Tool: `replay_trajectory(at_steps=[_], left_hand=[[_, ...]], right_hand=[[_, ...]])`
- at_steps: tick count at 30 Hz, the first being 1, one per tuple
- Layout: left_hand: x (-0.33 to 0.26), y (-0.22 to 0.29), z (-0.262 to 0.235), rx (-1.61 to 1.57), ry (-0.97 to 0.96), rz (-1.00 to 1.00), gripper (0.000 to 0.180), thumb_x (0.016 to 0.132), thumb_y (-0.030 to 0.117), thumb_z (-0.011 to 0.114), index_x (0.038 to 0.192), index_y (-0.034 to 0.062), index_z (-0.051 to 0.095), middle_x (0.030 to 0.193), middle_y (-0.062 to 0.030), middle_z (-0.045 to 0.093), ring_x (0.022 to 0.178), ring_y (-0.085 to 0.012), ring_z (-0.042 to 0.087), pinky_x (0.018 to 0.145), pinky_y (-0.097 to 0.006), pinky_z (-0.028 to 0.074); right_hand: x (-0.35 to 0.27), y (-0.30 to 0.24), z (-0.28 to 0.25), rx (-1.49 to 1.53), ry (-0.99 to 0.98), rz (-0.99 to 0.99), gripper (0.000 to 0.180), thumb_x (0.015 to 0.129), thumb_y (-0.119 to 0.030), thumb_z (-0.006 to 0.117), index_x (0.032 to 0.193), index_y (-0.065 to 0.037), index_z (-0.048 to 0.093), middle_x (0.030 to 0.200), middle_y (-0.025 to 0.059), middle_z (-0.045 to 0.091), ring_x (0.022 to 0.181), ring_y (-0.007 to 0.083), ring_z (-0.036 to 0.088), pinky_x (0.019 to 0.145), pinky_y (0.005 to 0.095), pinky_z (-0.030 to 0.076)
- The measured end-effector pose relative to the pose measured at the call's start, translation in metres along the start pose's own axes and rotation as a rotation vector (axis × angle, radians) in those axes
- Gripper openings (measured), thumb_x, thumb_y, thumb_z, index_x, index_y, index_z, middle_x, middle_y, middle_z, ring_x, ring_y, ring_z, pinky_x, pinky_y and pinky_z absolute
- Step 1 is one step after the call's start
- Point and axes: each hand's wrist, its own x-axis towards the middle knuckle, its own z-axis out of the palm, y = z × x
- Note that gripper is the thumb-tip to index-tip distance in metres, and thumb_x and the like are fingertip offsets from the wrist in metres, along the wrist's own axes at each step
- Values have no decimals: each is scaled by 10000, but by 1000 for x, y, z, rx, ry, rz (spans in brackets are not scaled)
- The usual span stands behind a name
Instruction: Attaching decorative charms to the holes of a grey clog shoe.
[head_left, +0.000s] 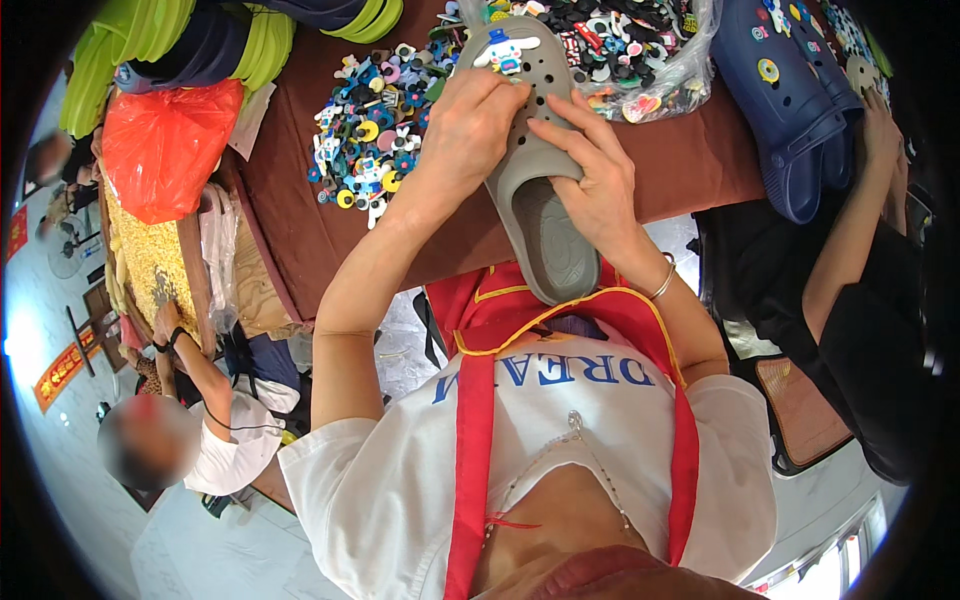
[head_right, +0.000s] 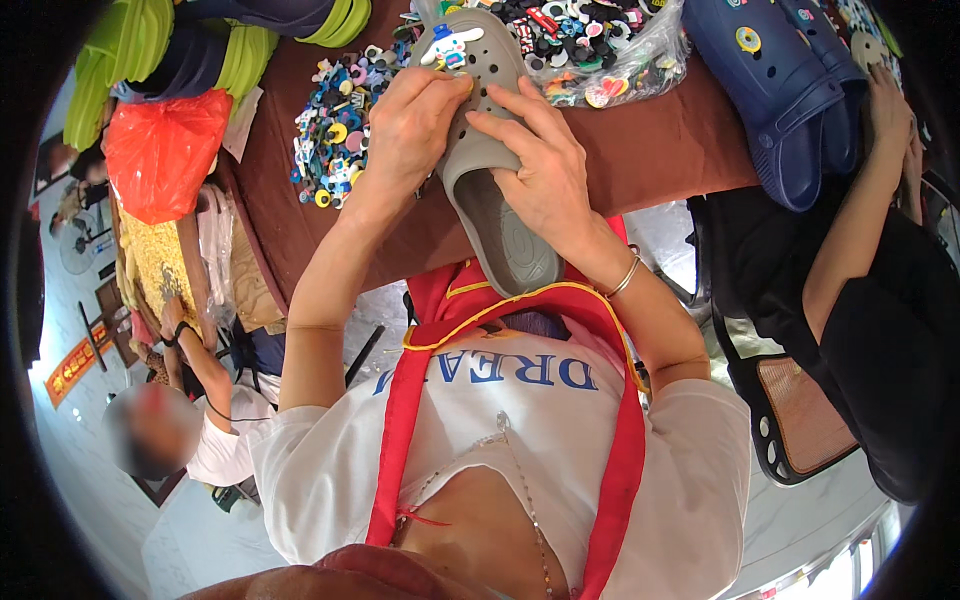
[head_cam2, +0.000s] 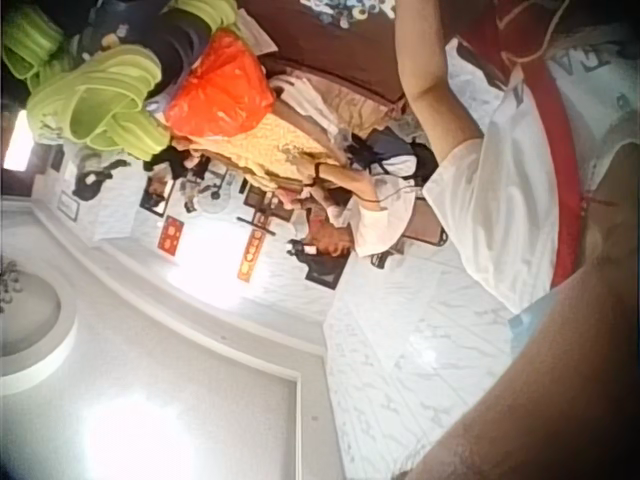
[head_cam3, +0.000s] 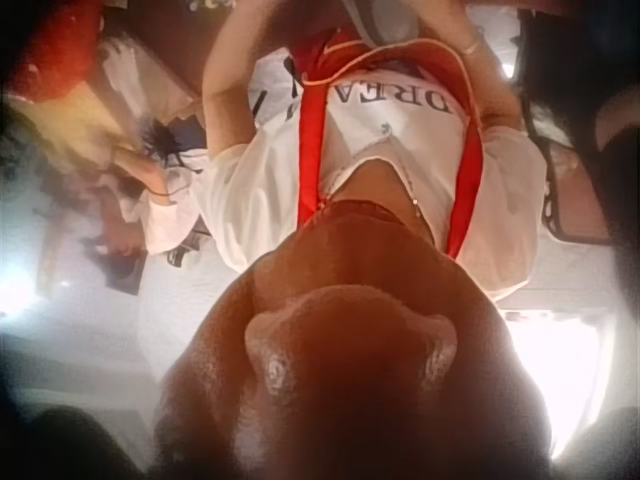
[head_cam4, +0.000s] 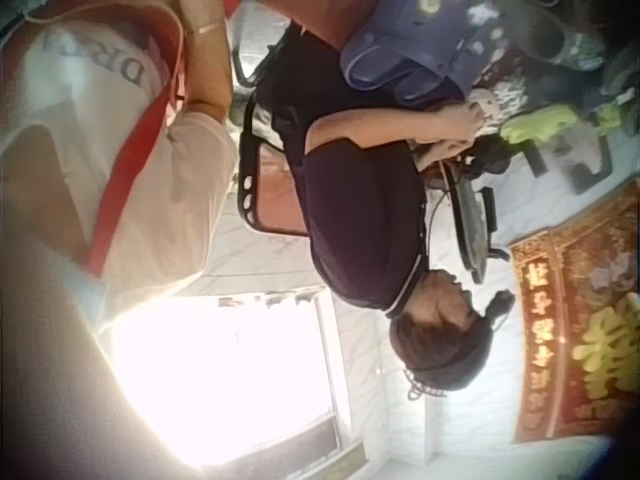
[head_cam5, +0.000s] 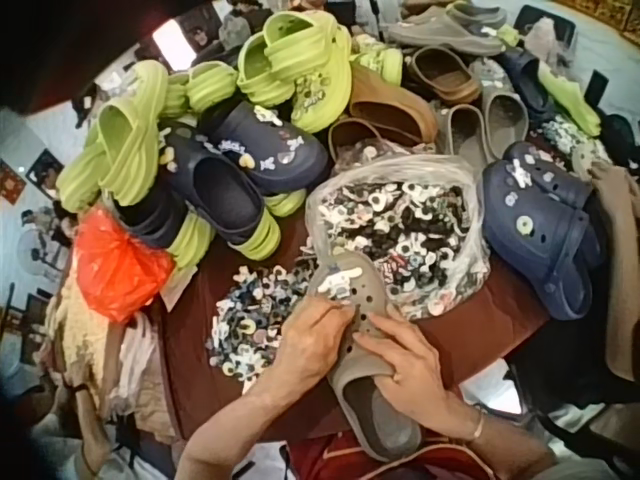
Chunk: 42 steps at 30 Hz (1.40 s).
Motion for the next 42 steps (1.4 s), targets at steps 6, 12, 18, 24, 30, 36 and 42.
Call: replay_trajectory(at_steps=[6,12,18,24,30,36,42], left_hand=[[-6,2,-4,-18,27,40,232,717,-26,654,946,10,655,915,-106,613,820,-266,605,698,-339,510],[-10,6,-6,-101,-4,-28,328,674,-65,624,997,-10,616,992,-132,589,922,-316,571,798,-383,478],[-7,14,-10,-112,-37,-85,404,696,-115,578,1076,13,621,1031,-131,621,932,-300,592,804,-367,495],[-6,14,-13,-244,-76,-220,419,755,-107,566,1151,24,596,992,-150,640,914,-290,604,780,-351,501],[-7,-6,-7,-252,-53,-194,324,769,-22,636,1086,46,639,918,-112,667,837,-254,634,728,-331,513],[0,-16,-3,-198,-76,-40,203,747,5,669,947,42,670,891,-94,669,797,-242,644,681,-314,525],[-1,-6,6,-114,11,-50,156,746,2,665,898,35,654,893,-106,656,826,-251,642,693,-323,529]], right_hand=[[0,-1,0,23,-5,15,506,596,58,638,1068,-124,668,1239,78,558,1239,328,452,983,389,431],[0,-2,0,19,-13,27,509,595,58,638,1069,-126,669,1240,75,559,1241,325,452,983,386,434],[0,-1,-1,25,-14,34,511,594,61,640,1068,-124,670,1243,76,558,1243,324,453,976,387,442],[1,-2,-3,26,-17,37,512,600,70,639,1071,-127,672,1237,83,562,1241,325,456,961,386,458],[1,-2,-3,-7,-35,18,492,611,68,643,1062,-127,675,1232,83,565,1235,326,462,953,387,465],[-1,-1,-4,-15,-35,25,487,609,58,647,1057,-129,675,1228,81,567,1230,328,466,952,387,464],[-1,1,-3,5,-35,25,492,598,45,656,1057,-131,673,1245,78,554,1236,330,458,956,394,456]])
